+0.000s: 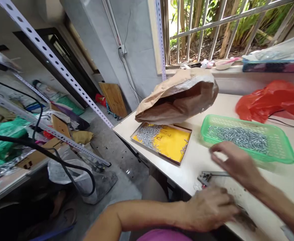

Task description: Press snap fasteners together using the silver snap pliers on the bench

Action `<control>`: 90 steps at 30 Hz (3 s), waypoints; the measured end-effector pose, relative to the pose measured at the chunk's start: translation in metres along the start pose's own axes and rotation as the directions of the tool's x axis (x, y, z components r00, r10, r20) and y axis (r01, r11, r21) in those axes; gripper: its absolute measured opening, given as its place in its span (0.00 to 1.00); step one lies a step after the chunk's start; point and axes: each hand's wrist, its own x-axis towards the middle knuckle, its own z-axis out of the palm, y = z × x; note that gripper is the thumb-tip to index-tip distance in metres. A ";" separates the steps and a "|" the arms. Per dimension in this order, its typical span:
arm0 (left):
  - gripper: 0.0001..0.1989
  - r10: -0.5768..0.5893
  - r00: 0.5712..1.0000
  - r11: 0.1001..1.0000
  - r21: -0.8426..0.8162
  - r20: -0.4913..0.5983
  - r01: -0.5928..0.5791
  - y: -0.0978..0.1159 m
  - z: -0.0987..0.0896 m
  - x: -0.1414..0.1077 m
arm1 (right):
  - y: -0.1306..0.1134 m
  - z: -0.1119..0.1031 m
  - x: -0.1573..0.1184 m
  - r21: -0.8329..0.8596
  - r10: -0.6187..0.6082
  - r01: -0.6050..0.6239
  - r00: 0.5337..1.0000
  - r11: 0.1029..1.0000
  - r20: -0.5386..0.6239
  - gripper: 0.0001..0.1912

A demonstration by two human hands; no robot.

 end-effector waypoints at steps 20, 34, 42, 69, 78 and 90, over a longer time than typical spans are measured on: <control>0.12 -0.760 0.628 0.625 0.451 0.164 0.638 -0.187 -0.102 -0.054 | -0.031 -0.007 -0.124 -0.084 0.367 -0.370 0.817 0.925 0.445 0.16; 0.12 -0.660 0.522 0.102 -0.623 0.541 0.775 -0.054 -0.043 0.002 | -0.045 -0.006 -0.125 -0.385 0.445 -0.289 0.792 0.876 0.419 0.11; 0.14 -0.650 0.490 0.087 -0.585 0.580 0.807 -0.053 -0.026 0.003 | -0.053 -0.016 -0.114 -0.365 0.483 -0.337 0.744 0.868 0.461 0.12; 0.14 -0.577 0.415 0.227 -0.350 0.703 0.909 -0.053 -0.030 0.011 | -0.052 -0.013 -0.117 -0.425 0.465 -0.283 0.777 0.860 0.424 0.12; 0.14 -0.575 0.414 0.188 -0.378 0.706 0.907 -0.050 -0.029 0.007 | -0.052 -0.012 -0.119 -0.417 0.469 -0.287 0.764 0.862 0.443 0.12; 0.15 -0.577 0.436 0.203 -0.396 0.691 0.895 -0.048 -0.027 0.003 | 0.011 -0.034 -0.112 -0.332 0.331 -0.191 0.834 0.924 0.441 0.42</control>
